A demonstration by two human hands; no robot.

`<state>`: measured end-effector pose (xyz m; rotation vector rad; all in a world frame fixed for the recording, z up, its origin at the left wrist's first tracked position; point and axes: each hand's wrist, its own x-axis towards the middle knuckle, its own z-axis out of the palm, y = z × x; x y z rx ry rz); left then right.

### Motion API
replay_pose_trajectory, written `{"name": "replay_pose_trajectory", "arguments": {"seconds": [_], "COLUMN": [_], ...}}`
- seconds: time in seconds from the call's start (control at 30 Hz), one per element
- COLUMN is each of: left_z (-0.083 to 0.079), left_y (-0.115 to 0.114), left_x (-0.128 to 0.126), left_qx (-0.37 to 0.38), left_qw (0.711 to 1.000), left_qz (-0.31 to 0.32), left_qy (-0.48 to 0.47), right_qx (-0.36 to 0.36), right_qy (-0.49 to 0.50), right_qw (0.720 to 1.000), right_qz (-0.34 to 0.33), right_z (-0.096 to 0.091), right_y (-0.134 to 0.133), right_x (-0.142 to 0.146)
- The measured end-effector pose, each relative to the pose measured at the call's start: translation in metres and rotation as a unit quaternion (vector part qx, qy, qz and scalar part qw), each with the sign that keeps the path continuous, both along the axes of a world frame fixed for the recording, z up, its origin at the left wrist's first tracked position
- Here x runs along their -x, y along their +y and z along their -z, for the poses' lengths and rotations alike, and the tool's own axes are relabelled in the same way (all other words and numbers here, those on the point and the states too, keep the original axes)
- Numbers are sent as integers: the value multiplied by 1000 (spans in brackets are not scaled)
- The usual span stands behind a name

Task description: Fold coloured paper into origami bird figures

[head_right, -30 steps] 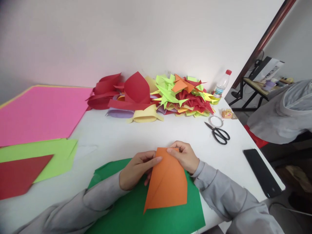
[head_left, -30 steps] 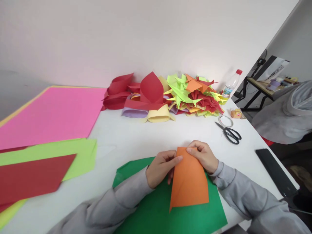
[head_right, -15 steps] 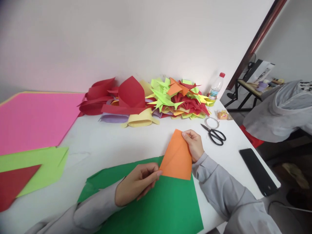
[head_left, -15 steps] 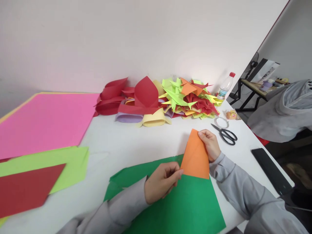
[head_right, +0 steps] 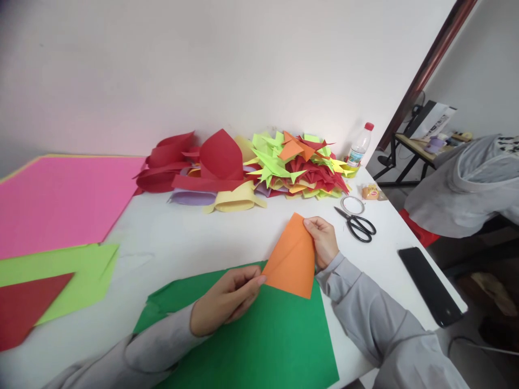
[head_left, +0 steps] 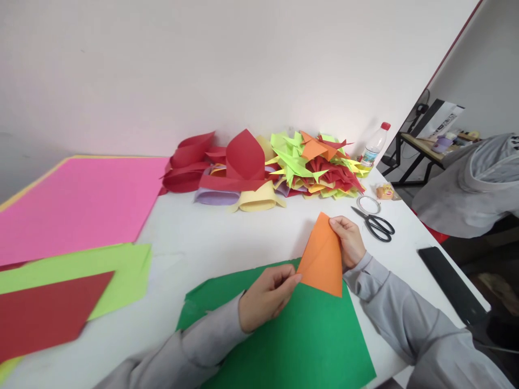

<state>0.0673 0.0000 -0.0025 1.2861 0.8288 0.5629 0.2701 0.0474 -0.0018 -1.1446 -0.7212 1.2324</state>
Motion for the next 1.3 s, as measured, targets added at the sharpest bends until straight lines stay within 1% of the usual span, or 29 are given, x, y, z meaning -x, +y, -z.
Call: {"name": "replay_pose_trajectory", "arguments": {"seconds": [0.1,0.23,0.4,0.5,0.57,0.63,0.7,0.77,0.83,0.9,0.97,1.07,1.17,1.3], "left_z": [-1,-7,-14,-12,-7,-2,1,1,0,0,1,1,-3,-5], "left_y": [0,0,-3,-2,0,3,5,5,4,3,4,6,6,5], "left_x": [0,0,3,7,9,9,7,4,4,5,8,10,10,10], "left_qx": [-6,-36,-30,-34,-26,-11,-5,-3,-1,2,6,20,33,31], "left_qw": [1000,999,1000,999,999,999,998,998,999,998,995,990,990,990], "left_qz": [-4,-8,0,21,5,-35,-58,-53,-45,-62,-99,-132,-116,-109], "left_qy": [-9,0,-2,-12,-26,-37,-34,-19,-12,-16,-29,-48,-78,-86], "right_qx": [10,22,24,13,8,12,20,19,16,20,28,31,29,32], "right_qy": [10,23,33,43,43,36,20,-9,-13,10,29,25,7,0], "right_qw": [1000,999,999,999,999,998,995,988,983,980,977,972,967,966], "right_qz": [-3,-12,-26,-20,-29,-58,-100,-152,-183,-196,-208,-230,-253,-255], "right_z": [0,-1,-2,-3,-4,-4,-4,-5,-8,-9,-9,-6,-2,-2], "right_y": [1,1,3,6,4,-2,-10,-19,-26,-30,-32,-36,-40,-41], "right_x": [1,4,4,1,3,8,17,25,30,31,31,32,34,34]}}
